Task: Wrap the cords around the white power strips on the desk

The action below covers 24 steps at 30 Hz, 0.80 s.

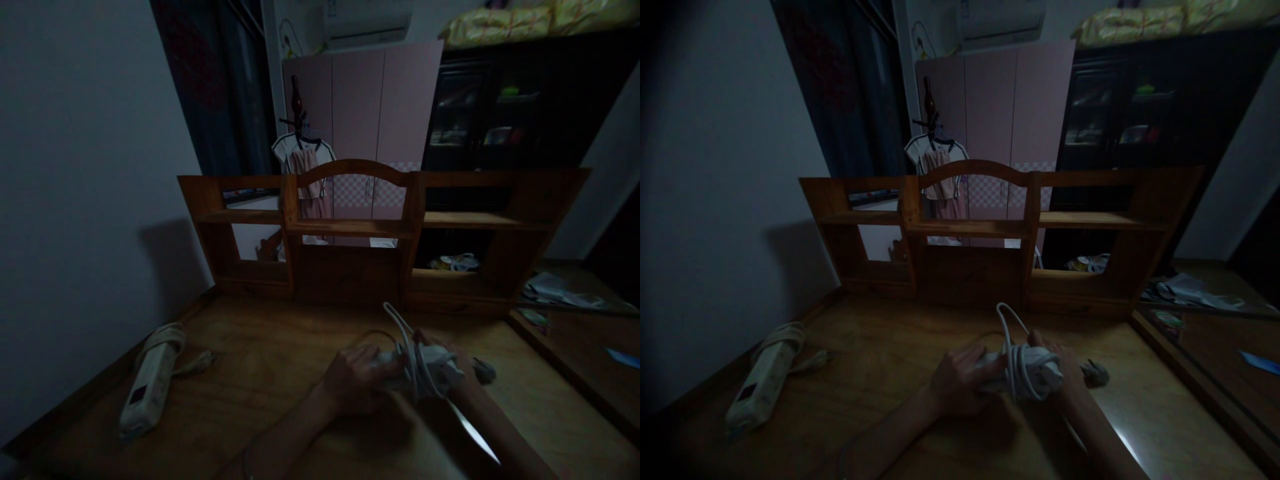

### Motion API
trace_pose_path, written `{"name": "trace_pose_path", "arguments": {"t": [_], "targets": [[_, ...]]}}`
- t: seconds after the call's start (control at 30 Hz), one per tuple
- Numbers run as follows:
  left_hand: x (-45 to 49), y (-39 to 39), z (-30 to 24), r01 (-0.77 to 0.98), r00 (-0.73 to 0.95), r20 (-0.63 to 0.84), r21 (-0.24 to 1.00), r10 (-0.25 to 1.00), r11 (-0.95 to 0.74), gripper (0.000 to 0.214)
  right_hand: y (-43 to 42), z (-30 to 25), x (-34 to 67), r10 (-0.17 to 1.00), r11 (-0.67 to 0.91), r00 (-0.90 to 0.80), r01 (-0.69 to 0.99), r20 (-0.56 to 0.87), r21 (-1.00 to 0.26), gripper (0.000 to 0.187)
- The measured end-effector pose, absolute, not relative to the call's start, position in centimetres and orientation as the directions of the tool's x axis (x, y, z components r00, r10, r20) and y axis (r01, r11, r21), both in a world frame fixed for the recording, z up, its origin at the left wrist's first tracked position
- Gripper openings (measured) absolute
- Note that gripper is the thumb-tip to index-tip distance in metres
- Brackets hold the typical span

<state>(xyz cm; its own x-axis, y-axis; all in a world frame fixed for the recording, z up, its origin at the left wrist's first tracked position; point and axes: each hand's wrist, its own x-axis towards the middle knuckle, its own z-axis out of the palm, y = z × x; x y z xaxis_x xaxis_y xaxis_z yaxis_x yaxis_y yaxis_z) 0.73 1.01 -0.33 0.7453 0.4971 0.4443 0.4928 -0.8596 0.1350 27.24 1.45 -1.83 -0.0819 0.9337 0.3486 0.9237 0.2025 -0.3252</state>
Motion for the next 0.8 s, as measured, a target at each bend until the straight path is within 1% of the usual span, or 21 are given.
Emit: {"name": "trace_pose_path", "arguments": {"t": [0.03, 0.1, 0.17, 0.23, 0.3, 0.4, 0.47, 0.5, 0.53, 0.6, 0.67, 0.7, 0.73, 0.8], "targets": [[0.7, 0.9, -0.2, 0.483, 0.757, 0.441, 0.118, 0.482, -0.868, 0.068, 1.6, -1.8, 27.3, 0.935, 0.2, -0.065, 0.908, 0.349, -0.367, 0.016], [0.8, 0.7, 0.1, 0.472, 0.766, 0.44, 0.109, 0.469, -0.875, 0.065, 1.7, -1.6, 27.6, 0.925, 0.19, 0.02, 0.839, 0.378, -0.509, 0.023], [0.9, 0.5, 0.4, 0.485, 0.758, 0.436, 0.119, 0.484, -0.866, 0.067, 1.8, -1.0, 28.0, 0.886, 0.173, 0.17, 0.741, 0.431, -0.649, 0.03], [1.0, 0.4, 0.5, 0.515, 0.736, 0.428, 0.149, 0.525, -0.844, 0.073, 1.7, -0.3, 28.4, 0.817, 0.189, 0.311, 0.651, 0.486, -0.735, 0.035], [1.1, 0.3, 0.6, 0.556, 0.681, 0.433, 0.219, 0.591, -0.802, 0.082, 1.5, 0.6, 28.8, 0.761, 0.232, 0.402, 0.563, 0.508, -0.793, 0.038], [1.2, 0.2, 0.8, 0.6, 0.501, 0.467, 0.419, 0.729, -0.681, 0.092, 1.2, 1.5, 29.0, 0.749, 0.298, 0.422, 0.474, 0.512, -0.828, 0.037], [1.2, 0.4, 0.9, 0.573, 0.345, 0.482, 0.572, 0.806, -0.587, 0.094, 1.2, 1.7, 28.8, 0.738, 0.3, 0.425, 0.49, 0.524, -0.819, 0.035], [1.2, 0.6, 0.9, 0.534, 0.274, 0.48, 0.645, 0.834, -0.547, 0.093, 1.2, 1.6, 28.6, 0.735, 0.283, 0.418, 0.526, 0.534, -0.802, 0.034], [1.3, 0.9, 0.8, 0.481, 0.214, 0.472, 0.711, 0.855, -0.513, 0.093, 1.3, 1.4, 28.5, 0.737, 0.257, 0.397, 0.584, 0.547, -0.77, 0.034], [1.3, 1.7, 0.4, 0.345, 0.109, 0.446, 0.821, 0.888, -0.455, 0.092, 1.6, 0.8, 28.3, 0.751, 0.23, 0.293, 0.725, 0.592, -0.649, 0.032], [1.3, 2.6, -0.2, 0.217, 0.018, 0.416, 0.886, 0.909, -0.41, 0.092, 2.1, 0.1, 28.2, 0.758, 0.255, 0.139, 0.837, 0.638, -0.485, 0.031], [1.3, 3.0, -0.5, 0.171, -0.022, 0.404, 0.903, 0.915, -0.395, 0.091, 2.3, -0.3, 28.2, 0.759, 0.282, 0.066, 0.863, 0.648, -0.419, 0.031], [1.2, 3.4, -0.8, 0.138, -0.057, 0.394, 0.913, 0.918, -0.383, 0.091, 2.5, -0.6, 28.1, 0.762, 0.317, 0.004, 0.87, 0.648, -0.377, 0.031], [1.1, 3.9, -1.2, 0.091, -0.101, 0.382, 0.923, 0.919, -0.373, 0.088, 2.6, -0.9, 27.9, 0.769, 0.379, -0.061, 0.845, 0.636, -0.377, 0.026]]}}
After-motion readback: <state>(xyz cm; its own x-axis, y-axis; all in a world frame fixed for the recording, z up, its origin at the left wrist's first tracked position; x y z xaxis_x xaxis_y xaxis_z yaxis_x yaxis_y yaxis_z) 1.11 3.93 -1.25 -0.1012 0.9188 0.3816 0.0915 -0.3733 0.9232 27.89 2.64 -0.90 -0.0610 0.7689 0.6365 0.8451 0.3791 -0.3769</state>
